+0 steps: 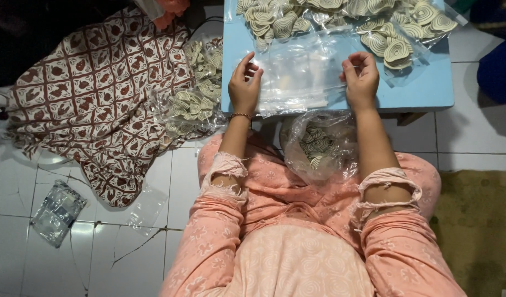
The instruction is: The person picks up decorative items from a large bag and places them into individual plastic sleeves by hand.
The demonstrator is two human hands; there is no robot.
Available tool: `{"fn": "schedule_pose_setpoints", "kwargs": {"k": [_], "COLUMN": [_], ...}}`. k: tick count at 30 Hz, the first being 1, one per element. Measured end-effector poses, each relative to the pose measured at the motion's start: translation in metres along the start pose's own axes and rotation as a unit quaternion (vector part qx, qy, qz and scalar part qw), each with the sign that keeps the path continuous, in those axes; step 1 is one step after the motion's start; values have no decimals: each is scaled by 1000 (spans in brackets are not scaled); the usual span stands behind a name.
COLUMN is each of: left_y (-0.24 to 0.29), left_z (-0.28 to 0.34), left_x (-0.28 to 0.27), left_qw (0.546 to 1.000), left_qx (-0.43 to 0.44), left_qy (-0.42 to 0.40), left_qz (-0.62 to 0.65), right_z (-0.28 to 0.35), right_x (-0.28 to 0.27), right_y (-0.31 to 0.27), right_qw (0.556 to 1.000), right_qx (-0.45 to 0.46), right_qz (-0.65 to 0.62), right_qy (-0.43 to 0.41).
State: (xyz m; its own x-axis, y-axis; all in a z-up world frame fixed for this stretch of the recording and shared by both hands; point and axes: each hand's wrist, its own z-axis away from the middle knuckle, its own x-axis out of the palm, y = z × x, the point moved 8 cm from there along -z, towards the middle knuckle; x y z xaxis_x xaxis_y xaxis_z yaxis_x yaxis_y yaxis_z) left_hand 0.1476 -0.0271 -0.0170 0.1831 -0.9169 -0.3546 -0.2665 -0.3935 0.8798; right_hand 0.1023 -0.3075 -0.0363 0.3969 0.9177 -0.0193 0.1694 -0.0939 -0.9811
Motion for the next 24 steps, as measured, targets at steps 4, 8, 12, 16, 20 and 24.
{"fn": "schedule_pose_setpoints", "kwargs": {"k": [4, 8, 12, 16, 20, 24], "left_y": [-2, -5, -4, -11, 5, 2], "left_z": [-9, -18, -19, -8, -4, -1], "left_x": [-3, 7, 10, 17, 15, 14], "left_qw": [990, 967, 954, 978, 985, 989], "left_qx": [-100, -204, -239, -175, -40, -18], "left_qy": [-31, -130, -172, -116, -82, -63], "left_qz": [93, 75, 61, -11, -144, -136], "right_z": [-2, -2, 0, 0, -4, -2], "right_x": [0, 0, -2, -2, -1, 0], "right_y": [3, 5, 1, 2, 6, 6], "right_qw": [1000, 1000, 1000, 1000, 999, 999], "right_qx": [4, 8, -1, -11, -19, -12], "right_qz": [-5, -13, 5, 17, 26, 47], "right_qy": [-4, -2, 4, -3, -6, -2]}}
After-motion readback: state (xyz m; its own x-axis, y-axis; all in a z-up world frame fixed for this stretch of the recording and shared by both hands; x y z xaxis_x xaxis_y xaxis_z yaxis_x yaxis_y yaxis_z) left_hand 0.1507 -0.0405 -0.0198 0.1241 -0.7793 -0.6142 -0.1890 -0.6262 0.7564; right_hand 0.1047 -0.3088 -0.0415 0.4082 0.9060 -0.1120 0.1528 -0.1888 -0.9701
